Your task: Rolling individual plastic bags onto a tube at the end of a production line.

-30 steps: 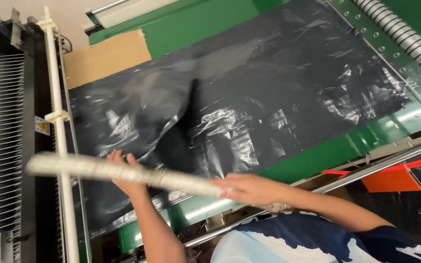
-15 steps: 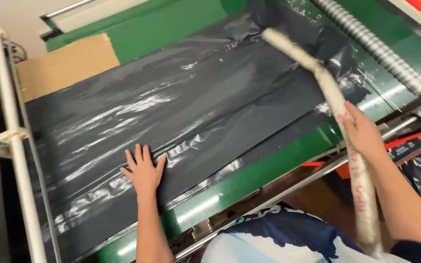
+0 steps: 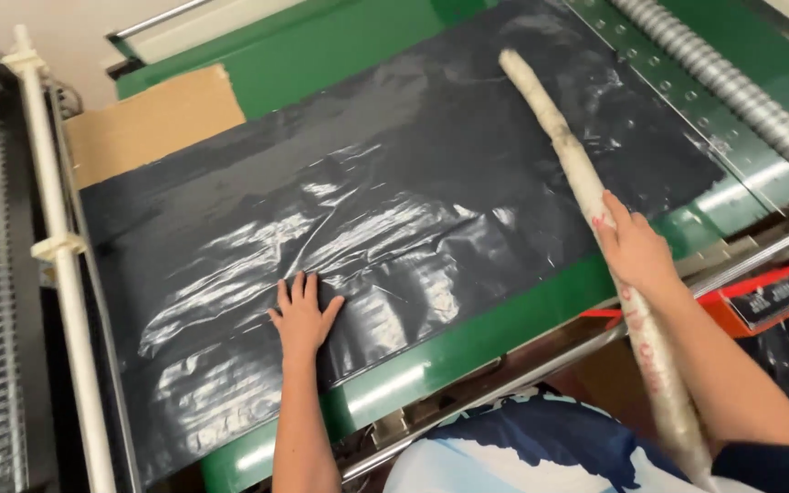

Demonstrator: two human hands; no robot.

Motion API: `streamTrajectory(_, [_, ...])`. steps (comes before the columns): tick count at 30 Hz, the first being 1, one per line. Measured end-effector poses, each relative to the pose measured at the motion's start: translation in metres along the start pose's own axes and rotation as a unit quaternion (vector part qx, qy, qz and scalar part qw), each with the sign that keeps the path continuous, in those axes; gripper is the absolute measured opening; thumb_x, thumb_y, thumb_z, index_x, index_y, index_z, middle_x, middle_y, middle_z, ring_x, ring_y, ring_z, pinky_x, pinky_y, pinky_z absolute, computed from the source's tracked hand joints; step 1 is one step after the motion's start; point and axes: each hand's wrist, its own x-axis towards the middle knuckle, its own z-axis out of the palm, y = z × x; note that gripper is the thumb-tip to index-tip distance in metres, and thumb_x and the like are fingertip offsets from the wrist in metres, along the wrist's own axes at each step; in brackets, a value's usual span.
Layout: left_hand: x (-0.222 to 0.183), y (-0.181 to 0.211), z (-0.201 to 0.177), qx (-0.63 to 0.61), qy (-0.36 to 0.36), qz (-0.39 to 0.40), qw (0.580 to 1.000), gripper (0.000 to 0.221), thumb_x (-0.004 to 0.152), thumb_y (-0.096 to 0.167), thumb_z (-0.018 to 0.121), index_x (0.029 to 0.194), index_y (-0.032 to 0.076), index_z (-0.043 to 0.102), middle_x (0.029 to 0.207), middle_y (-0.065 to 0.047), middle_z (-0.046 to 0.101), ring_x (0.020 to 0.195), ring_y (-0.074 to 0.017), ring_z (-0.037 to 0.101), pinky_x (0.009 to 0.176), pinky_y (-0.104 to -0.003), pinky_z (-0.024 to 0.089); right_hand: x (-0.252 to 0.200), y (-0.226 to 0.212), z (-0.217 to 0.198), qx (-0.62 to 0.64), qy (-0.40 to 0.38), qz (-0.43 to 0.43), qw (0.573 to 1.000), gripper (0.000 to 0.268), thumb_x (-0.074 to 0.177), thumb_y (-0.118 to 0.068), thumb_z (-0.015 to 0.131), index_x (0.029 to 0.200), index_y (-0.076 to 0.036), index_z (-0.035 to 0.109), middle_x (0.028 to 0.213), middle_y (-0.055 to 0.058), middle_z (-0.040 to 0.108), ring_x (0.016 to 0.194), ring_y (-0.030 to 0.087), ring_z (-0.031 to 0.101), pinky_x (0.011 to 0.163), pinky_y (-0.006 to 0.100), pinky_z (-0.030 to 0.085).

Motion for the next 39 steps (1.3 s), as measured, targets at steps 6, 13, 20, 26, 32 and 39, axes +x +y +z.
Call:
streamTrajectory(6, [0.005, -0.044, -0.016, -0.032, 0.318, 0.052, 0.946, 0.048, 0.094, 0.032, 0.066, 0.138, 0.012, 0.056, 0.139, -0.01, 0.056, 0.134, -0.0332, 0.047, 0.107, -0.061, 0.039, -0.047, -0.107, 0.032, 0.167, -0.033, -0.182, 0.969, 0.062, 0.093, -0.029, 0.058, 0.151, -0.011, 0.045, 0.144, 0.028, 0.05, 0.132, 0.044, 0.046, 0.108, 0.056, 0.04])
streamTrajectory(13, [0.006, -0.18, -0.029, 0.006, 0.551, 0.011, 0.834, 0.04, 0.093, 0.002, 0.066, 0.132, 0.005, 0.059, 0.125, -0.015, 0.062, 0.122, -0.0334, 0.056, 0.108, -0.044, 0.038, -0.127, -0.217, 0.057, 0.251, -0.339, -0.408, 0.81, 0.049, 0.1, -0.026, 0.052, 0.148, -0.015, 0.049, 0.126, 0.026, 0.066, 0.111, 0.045, 0.065, 0.093, 0.058, 0.053])
streamTrajectory(20, [0.041, -0.167, -0.029, -0.03, 0.445, -0.158, 0.881, 0.041, 0.098, 0.021, 0.06, 0.138, 0.018, 0.053, 0.139, -0.007, 0.055, 0.131, -0.03, 0.051, 0.109, -0.049, 0.04, -0.099, -0.192, 0.085, 0.199, -0.366, -0.394, 0.819, 0.051, 0.103, -0.039, 0.044, 0.153, -0.028, 0.043, 0.128, 0.02, 0.063, 0.112, 0.042, 0.065, 0.09, 0.05, 0.055])
streamTrajectory(26, [0.074, -0.094, -0.017, 0.009, 0.332, -0.118, 0.936, 0.053, 0.103, 0.043, 0.054, 0.144, 0.009, 0.049, 0.15, -0.012, 0.048, 0.145, -0.0368, 0.033, 0.109, -0.071, 0.032, -0.027, -0.037, 0.064, -0.318, 0.235, -0.267, 0.879, 0.042, 0.1, -0.042, 0.045, 0.139, -0.033, 0.055, 0.077, -0.009, 0.067, 0.062, 0.01, 0.065, 0.053, 0.028, 0.057])
streamTrajectory(32, [0.092, -0.025, 0.001, 0.099, 0.142, -0.105, 0.979, 0.073, 0.096, 0.069, 0.039, 0.155, 0.025, 0.037, 0.166, 0.0, 0.026, 0.155, -0.0325, 0.012, 0.113, -0.076, 0.019, 0.005, 0.068, -0.026, -0.027, 0.085, 0.052, 0.995, 0.059, 0.103, -0.04, 0.044, 0.161, -0.033, 0.037, 0.134, 0.026, 0.061, 0.118, 0.049, 0.059, 0.101, 0.058, 0.045])
streamTrajectory(39, [0.102, -0.001, 0.015, 0.078, 0.083, -0.087, 0.99, 0.086, 0.091, 0.074, 0.032, 0.16, 0.022, 0.022, 0.168, -0.006, 0.011, 0.153, -0.0394, -0.003, 0.111, -0.078, 0.007, -0.047, -0.063, -0.017, 0.023, -0.005, 0.066, 0.998, 0.054, 0.098, -0.042, 0.043, 0.15, -0.028, 0.044, 0.122, 0.022, 0.062, 0.103, 0.044, 0.064, 0.088, 0.056, 0.051])
